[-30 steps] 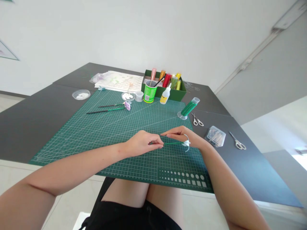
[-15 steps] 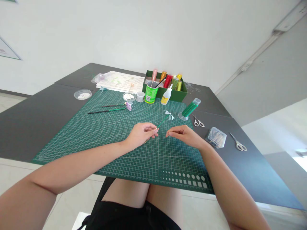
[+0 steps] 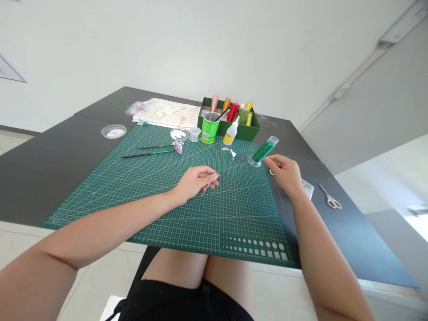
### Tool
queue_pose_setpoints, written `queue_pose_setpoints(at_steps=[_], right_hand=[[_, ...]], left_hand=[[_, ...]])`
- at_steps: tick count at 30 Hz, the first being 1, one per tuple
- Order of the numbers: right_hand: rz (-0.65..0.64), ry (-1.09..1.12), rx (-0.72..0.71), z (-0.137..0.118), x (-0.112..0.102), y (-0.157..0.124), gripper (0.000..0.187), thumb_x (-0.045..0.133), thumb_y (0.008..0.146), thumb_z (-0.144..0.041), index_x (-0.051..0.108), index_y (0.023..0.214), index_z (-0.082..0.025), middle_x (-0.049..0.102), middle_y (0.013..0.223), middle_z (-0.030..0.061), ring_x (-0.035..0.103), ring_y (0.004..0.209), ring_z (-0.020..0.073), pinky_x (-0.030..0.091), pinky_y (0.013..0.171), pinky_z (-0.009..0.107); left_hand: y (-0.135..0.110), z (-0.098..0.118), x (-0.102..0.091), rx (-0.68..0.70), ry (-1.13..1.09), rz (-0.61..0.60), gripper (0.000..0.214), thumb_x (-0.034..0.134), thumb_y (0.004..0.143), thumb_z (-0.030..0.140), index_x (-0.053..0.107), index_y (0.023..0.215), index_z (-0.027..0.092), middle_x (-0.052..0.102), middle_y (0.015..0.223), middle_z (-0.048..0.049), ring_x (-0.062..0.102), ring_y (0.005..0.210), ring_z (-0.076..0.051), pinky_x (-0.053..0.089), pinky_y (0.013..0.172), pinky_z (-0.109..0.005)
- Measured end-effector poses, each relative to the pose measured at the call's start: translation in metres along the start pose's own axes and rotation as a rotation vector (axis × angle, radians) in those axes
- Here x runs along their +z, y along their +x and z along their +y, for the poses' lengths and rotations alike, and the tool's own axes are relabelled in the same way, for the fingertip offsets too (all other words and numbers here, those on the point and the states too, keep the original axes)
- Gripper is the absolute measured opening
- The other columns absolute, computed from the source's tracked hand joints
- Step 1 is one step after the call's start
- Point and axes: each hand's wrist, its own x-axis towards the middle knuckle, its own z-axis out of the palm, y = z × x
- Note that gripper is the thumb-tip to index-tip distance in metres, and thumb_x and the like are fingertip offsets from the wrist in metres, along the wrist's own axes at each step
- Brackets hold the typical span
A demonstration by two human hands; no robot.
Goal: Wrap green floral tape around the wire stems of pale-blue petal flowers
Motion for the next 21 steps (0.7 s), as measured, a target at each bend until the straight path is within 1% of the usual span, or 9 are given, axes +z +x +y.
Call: queue_pose_setpoints(at_steps=[3,5,7,9,12,14,16,18,21], right_hand=[[0.160,-0.119,-0.059,0.006,-0.006,0.005,0.031,0.064,0.087,-0.046,0.078,0.081,-0.019,0.064,0.063,0.0039,0.055,0.063,0.0202,0.041,0.065,0.034],[0.178,-0.092,-0.128,0.003,-0.002,0.002,0.029,0.063,0.089,-0.042,0.078,0.081,-0.020,0.073,0.079,0.0081,0.063,0.075,0.0235,0.047,0.075,0.037],[0.128,-0.004,-0.182,-0.006,0.008,-0.005,0.027,0.062,0.090,-0.041,0.078,0.083,-0.020,0.076,0.088,0.0088,0.066,0.084,0.0248,0.050,0.083,0.040],[-0.005,0.128,-0.206,-0.019,0.024,-0.015,0.027,0.063,0.091,-0.042,0.079,0.085,-0.021,0.078,0.092,0.0080,0.069,0.089,0.0249,0.052,0.089,0.041],[-0.322,0.356,-0.186,-0.040,0.050,-0.034,0.030,0.065,0.092,-0.048,0.079,0.097,-0.022,0.079,0.099,0.0076,0.071,0.099,0.0244,0.054,0.094,0.042],[-0.477,0.514,-0.143,-0.051,0.064,-0.044,0.035,0.065,0.093,-0.051,0.077,0.108,-0.022,0.078,0.105,0.0075,0.071,0.103,0.0233,0.054,0.096,0.041],[-0.613,0.655,-0.096,-0.059,0.073,-0.052,0.041,0.064,0.094,-0.055,0.073,0.115,-0.022,0.076,0.102,0.0070,0.071,0.096,0.0210,0.057,0.091,0.039],[-0.705,0.718,-0.057,-0.063,0.077,-0.058,0.045,0.063,0.094,-0.058,0.071,0.118,-0.020,0.071,0.087,0.0036,0.068,0.073,0.0156,0.058,0.073,0.033],[-0.657,0.704,0.001,-0.067,0.076,-0.062,0.046,0.064,0.092,-0.058,0.069,0.115,-0.018,0.052,0.063,-0.0060,0.042,0.045,0.0067,0.037,0.044,0.022]], left_hand=[[0.000,-0.001,0.000,0.005,-0.004,-0.020,0.027,0.077,0.086,0.040,0.069,0.091,0.015,0.076,0.081,-0.0066,0.067,0.069,-0.014,0.044,0.054,-0.021],[-0.001,-0.002,0.000,0.011,-0.010,-0.027,0.027,0.077,0.086,0.040,0.068,0.092,0.014,0.076,0.080,-0.0064,0.068,0.069,-0.013,0.044,0.054,-0.021],[-0.001,-0.002,0.001,0.010,-0.011,-0.037,0.026,0.077,0.086,0.038,0.068,0.091,0.014,0.077,0.080,-0.0063,0.068,0.069,-0.013,0.045,0.054,-0.020],[-0.001,-0.002,0.002,0.006,-0.011,-0.049,0.024,0.076,0.087,0.036,0.068,0.091,0.014,0.077,0.080,-0.0062,0.068,0.068,-0.012,0.044,0.054,-0.020],[-0.001,-0.003,0.003,0.010,-0.012,-0.060,0.020,0.074,0.088,0.032,0.068,0.092,0.013,0.076,0.078,-0.0055,0.067,0.066,-0.012,0.044,0.054,-0.019],[-0.002,-0.003,0.004,0.026,-0.002,-0.061,0.019,0.073,0.088,0.032,0.068,0.092,0.013,0.076,0.078,-0.0050,0.068,0.066,-0.012,0.044,0.053,-0.018],[-0.004,-0.003,0.004,0.052,0.029,-0.062,0.019,0.073,0.089,0.032,0.069,0.092,0.013,0.076,0.077,-0.0046,0.068,0.065,-0.012,0.043,0.051,-0.018],[-0.006,-0.002,0.005,0.077,0.075,-0.062,0.019,0.071,0.090,0.033,0.070,0.092,0.013,0.074,0.074,-0.0042,0.068,0.065,-0.013,0.043,0.049,-0.018],[-0.009,-0.001,0.008,0.093,0.121,-0.049,0.018,0.069,0.091,0.031,0.070,0.092,0.013,0.075,0.076,-0.0047,0.068,0.066,-0.013,0.042,0.048,-0.018]])
